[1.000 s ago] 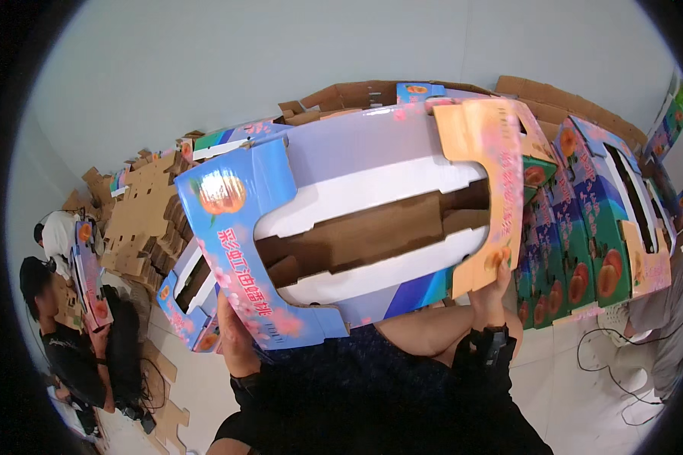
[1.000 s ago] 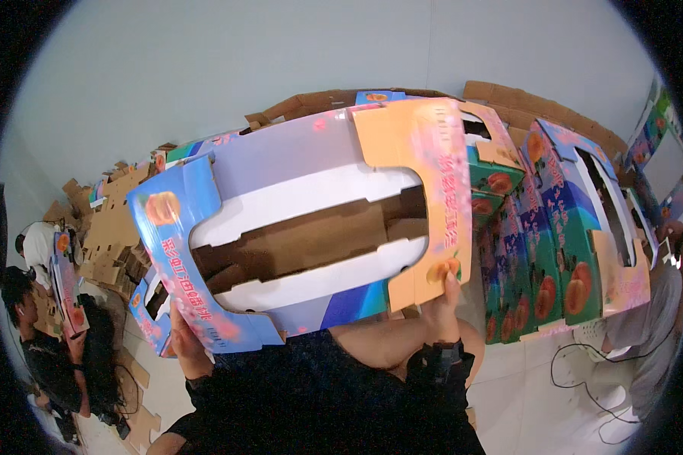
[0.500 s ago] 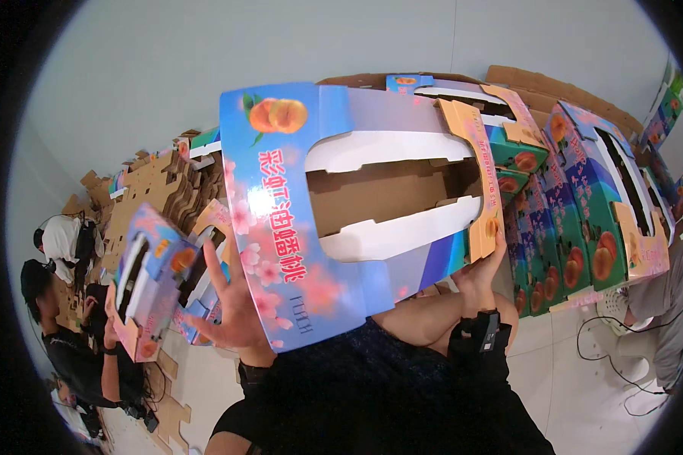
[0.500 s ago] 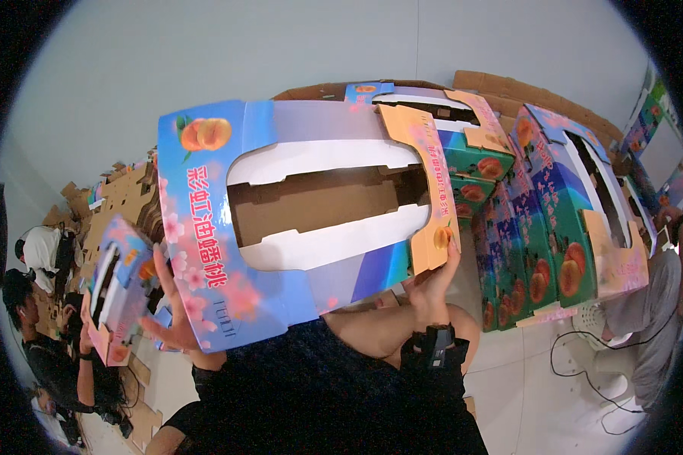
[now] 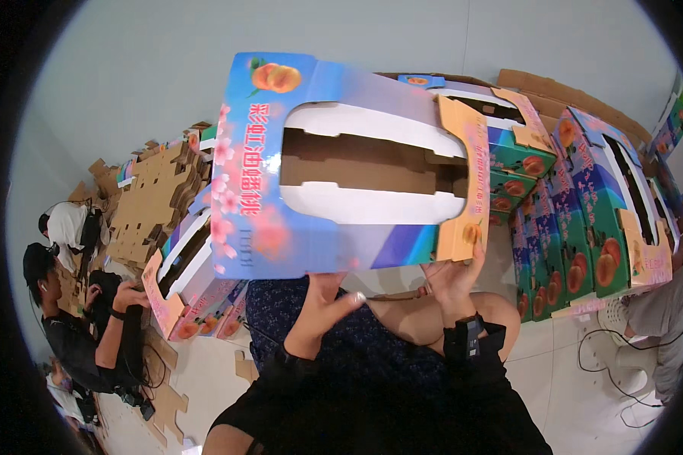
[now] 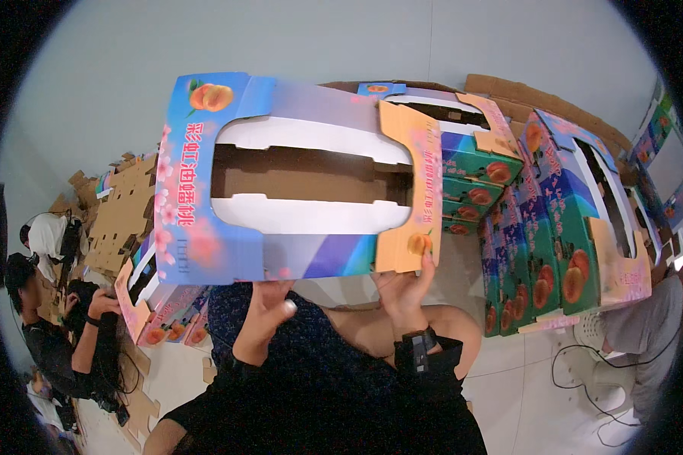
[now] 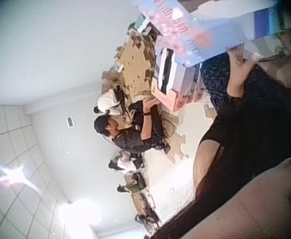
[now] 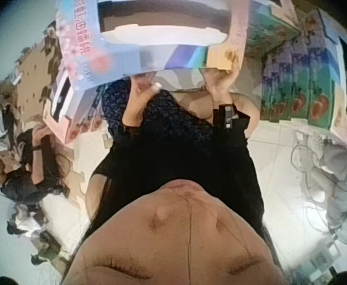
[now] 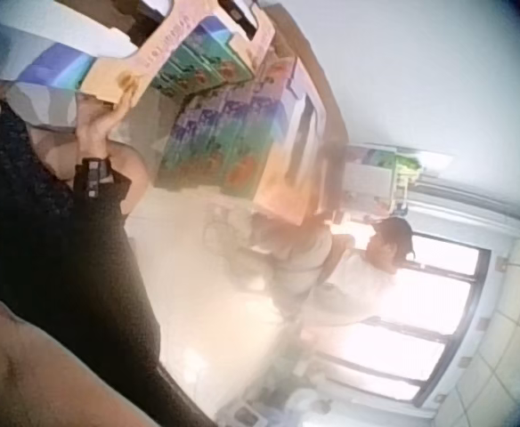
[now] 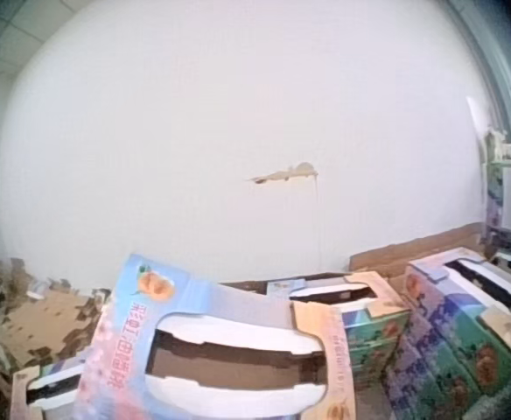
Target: The person is stacking and organizing assembled cardboard peach boxes on the floor of a factory.
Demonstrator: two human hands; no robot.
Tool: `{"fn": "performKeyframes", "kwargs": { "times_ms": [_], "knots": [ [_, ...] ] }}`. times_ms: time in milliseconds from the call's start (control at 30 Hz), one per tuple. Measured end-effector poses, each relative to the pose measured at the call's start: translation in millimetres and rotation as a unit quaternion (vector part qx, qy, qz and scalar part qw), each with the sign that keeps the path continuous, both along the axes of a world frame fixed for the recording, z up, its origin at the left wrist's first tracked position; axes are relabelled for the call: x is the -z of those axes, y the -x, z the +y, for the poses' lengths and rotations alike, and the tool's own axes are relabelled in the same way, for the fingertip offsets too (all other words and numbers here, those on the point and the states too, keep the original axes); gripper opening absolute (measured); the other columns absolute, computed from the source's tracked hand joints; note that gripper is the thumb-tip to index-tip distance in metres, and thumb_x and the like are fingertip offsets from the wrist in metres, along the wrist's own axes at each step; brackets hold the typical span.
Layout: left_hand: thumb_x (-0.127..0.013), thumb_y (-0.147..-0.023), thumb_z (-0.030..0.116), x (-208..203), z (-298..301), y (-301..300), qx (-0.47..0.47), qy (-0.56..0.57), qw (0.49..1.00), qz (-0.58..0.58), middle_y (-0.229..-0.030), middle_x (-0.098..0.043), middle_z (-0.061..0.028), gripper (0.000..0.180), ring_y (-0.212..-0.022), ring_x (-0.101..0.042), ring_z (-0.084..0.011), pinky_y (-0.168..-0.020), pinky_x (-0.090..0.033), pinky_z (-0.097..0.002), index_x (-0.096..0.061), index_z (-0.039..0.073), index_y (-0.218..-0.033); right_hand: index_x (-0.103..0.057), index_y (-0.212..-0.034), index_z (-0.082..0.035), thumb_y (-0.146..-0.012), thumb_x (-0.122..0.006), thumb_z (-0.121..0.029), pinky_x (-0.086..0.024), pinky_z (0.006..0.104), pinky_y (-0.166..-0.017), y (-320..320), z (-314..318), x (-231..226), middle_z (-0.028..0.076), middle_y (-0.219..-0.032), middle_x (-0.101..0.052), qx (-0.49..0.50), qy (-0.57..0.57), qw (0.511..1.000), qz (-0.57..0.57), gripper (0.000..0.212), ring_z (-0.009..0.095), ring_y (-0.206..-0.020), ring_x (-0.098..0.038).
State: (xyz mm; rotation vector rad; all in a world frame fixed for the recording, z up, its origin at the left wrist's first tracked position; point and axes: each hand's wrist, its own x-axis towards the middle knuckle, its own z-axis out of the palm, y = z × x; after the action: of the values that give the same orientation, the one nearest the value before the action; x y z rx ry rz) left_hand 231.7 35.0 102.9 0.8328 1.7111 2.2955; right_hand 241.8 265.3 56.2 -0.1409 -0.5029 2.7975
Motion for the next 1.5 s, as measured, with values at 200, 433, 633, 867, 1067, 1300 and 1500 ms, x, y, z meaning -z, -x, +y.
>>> {"fn": "performKeyframes", "kwargs": {
  "times_ms": [200,433,633,867,1067,1300,1500],
  "knots": [
    [-0.064,-0.088,0.023,20,4,12,-0.152,-0.142,0.967,-0.146,-0.140,-0.038,-0.0104,0.071,-0.132,-0.039,-0.0255,-0.112,-0.030,-0.0456,-0.023,0.008,-0.144,-0.037,-0.141,-0.017,-0.084,-0.057,-0.050,-0.042,0.0457,-0.101,0,-5,0,0.007,-0.138,-0.046,-0.068,-0.086,0.993,0.031,0.068,0.025,-0.125,-0.048],
    [-0.057,-0.088,0.039,21,-10,14,-0.212,-0.121,0.950,-0.193,-0.134,-0.049,-0.0104,0.061,-0.127,-0.045,-0.0259,-0.106,-0.036,-0.0446,-0.040,0.008,-0.137,-0.032,-0.142,-0.008,-0.082,-0.066,-0.040,-0.037,0.0474,-0.106,-6,-4,-1,0.011,-0.140,-0.043,-0.116,-0.174,0.976,0.057,0.076,0.027,-0.131,-0.042],
    [-0.053,-0.086,0.049,-7,-37,29,-0.244,-0.252,0.907,-0.234,-0.134,-0.051,-0.0079,0.065,-0.124,-0.049,-0.0236,-0.100,-0.041,-0.0403,-0.043,0.010,-0.137,-0.030,-0.142,-0.003,-0.084,-0.062,-0.053,-0.037,0.0466,-0.107,-7,-10,13,0.015,-0.137,-0.045,-0.179,-0.232,0.945,0.143,0.083,0.030,-0.128,-0.044],
    [-0.065,-0.076,0.057,-22,-62,69,-0.272,-0.306,0.862,-0.298,-0.122,-0.056,-0.0050,0.069,-0.113,-0.052,-0.0215,-0.097,-0.040,-0.0399,-0.050,0.011,-0.126,-0.034,-0.139,0.001,-0.081,-0.044,-0.074,-0.039,0.0419,-0.100,-6,0,-9,0.022,-0.127,-0.052,-0.296,-0.310,0.883,0.188,0.096,0.030,-0.117,-0.053],
    [-0.071,-0.075,0.051,-24,-73,129,-0.332,-0.232,0.881,-0.244,-0.115,-0.057,-0.0031,0.055,-0.103,-0.055,-0.0209,-0.092,-0.044,-0.0387,-0.055,0.017,-0.115,-0.039,-0.135,0.002,-0.082,-0.042,-0.075,-0.041,0.0418,-0.098,-6,1,-14,0.022,-0.123,-0.054,-0.280,-0.317,0.886,0.189,0.094,0.032,-0.115,-0.054],
    [-0.071,-0.076,0.049,-48,-37,202,-0.339,-0.139,0.901,-0.234,-0.126,-0.055,-0.0042,0.063,-0.119,-0.048,-0.0244,-0.103,-0.036,-0.0421,-0.050,0.019,-0.128,-0.039,-0.135,0.004,-0.089,-0.039,-0.067,-0.040,0.0421,-0.099,-7,8,-2,0.021,-0.124,-0.054,-0.279,-0.248,0.889,0.265,0.085,0.031,-0.116,-0.054],
    [-0.067,-0.074,0.062,-48,-17,249,-0.279,-0.062,0.937,-0.203,-0.136,-0.047,-0.0093,0.080,-0.122,-0.044,-0.0268,-0.100,-0.036,-0.0436,-0.043,0.017,-0.135,-0.040,-0.133,0.005,-0.088,-0.037,-0.069,-0.041,0.0423,-0.098,-2,7,-2,0.022,-0.122,-0.055,-0.260,-0.222,0.900,0.269,0.086,0.031,-0.112,-0.056]
  ]
}}
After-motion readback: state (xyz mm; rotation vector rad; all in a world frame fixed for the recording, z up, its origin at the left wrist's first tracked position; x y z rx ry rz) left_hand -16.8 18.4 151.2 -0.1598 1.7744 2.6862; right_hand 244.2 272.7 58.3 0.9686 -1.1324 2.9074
